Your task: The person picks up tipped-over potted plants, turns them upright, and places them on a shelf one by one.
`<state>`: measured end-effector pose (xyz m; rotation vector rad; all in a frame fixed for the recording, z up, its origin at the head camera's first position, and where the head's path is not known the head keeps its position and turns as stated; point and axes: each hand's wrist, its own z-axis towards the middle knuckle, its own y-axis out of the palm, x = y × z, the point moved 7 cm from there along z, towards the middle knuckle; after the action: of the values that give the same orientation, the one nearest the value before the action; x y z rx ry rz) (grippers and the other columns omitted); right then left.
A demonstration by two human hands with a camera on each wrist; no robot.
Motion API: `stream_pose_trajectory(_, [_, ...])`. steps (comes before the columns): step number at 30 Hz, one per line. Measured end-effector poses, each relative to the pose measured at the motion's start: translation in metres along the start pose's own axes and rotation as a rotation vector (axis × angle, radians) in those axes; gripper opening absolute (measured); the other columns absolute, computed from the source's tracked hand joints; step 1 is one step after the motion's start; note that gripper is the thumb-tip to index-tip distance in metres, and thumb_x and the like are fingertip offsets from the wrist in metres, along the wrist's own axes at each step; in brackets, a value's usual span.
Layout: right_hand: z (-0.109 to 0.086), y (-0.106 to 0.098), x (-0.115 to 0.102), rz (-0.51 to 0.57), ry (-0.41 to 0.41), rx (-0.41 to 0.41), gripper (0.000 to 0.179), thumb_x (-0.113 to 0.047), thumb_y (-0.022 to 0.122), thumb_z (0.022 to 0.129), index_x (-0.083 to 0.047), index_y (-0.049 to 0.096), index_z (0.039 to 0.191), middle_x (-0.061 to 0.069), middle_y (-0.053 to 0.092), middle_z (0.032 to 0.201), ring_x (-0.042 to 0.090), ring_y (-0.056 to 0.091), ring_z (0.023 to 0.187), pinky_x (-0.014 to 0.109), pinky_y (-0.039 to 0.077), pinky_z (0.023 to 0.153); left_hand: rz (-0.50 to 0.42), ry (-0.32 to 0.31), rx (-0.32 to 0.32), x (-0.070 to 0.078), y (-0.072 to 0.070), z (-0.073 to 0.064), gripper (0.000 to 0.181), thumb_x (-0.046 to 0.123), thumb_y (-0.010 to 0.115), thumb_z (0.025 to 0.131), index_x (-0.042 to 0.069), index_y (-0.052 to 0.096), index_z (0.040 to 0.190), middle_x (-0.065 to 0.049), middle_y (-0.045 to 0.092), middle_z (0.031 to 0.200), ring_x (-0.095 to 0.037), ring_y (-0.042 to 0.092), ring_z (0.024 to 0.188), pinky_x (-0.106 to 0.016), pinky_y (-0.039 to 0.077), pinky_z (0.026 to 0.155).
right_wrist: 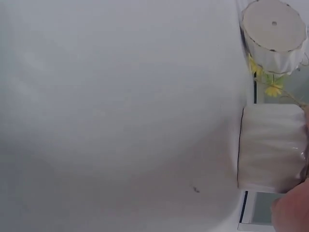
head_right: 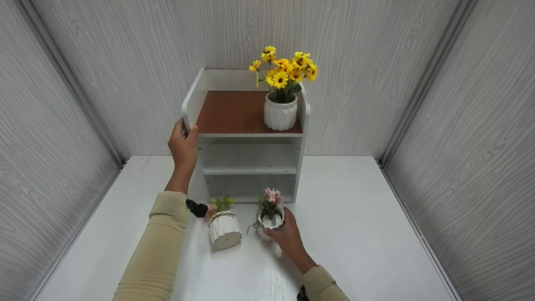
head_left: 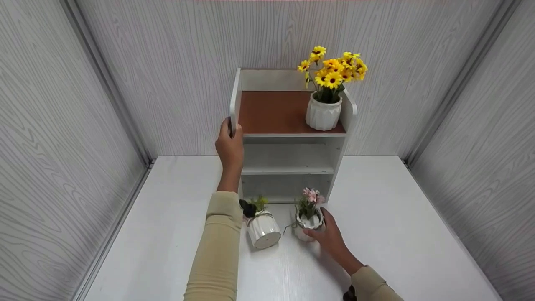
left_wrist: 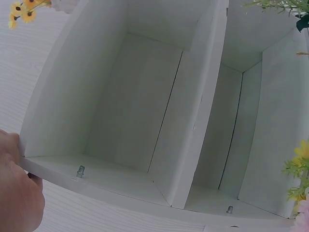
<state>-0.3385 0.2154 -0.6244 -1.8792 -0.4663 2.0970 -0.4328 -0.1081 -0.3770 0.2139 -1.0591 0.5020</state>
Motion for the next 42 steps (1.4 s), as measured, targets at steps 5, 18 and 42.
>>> stream_pose_trajectory(5, [0.003,0.001,0.005,0.052,0.007,-0.041,0.109,-0.045,0.084,0.08,-0.006,0.021,0.161,0.018,0.023,0.165,0.038,0.022,0.152,0.057,0.028,0.119,-0.001,0.001,0.008,0.0,0.0,0.0,0.046,0.028,0.053,0.105,0.012,0.05,0.148,-0.008,0.059,0.143,-0.018,0.057,0.131,-0.036,0.05,0.104])
stream_pose_trajectory(18, [0.006,0.008,0.008,0.14,0.038,-0.016,0.105,-0.038,0.088,0.078,-0.007,0.028,0.158,0.018,0.036,0.159,0.035,0.036,0.147,0.053,0.038,0.114,-0.008,-0.006,0.001,-0.001,0.0,0.0,0.047,0.029,0.052,0.106,0.011,0.048,0.149,-0.008,0.058,0.144,-0.017,0.056,0.132,-0.037,0.05,0.104])
stream_pose_trajectory(42, [-0.01,-0.007,-0.038,0.041,-0.035,0.181,0.096,-0.039,0.09,0.074,-0.006,0.041,0.15,0.018,0.048,0.146,0.037,0.049,0.135,0.054,0.047,0.104,0.007,-0.002,0.008,-0.001,0.001,0.0,0.047,0.028,0.053,0.105,0.011,0.049,0.149,-0.008,0.058,0.145,-0.018,0.056,0.134,-0.036,0.049,0.106])
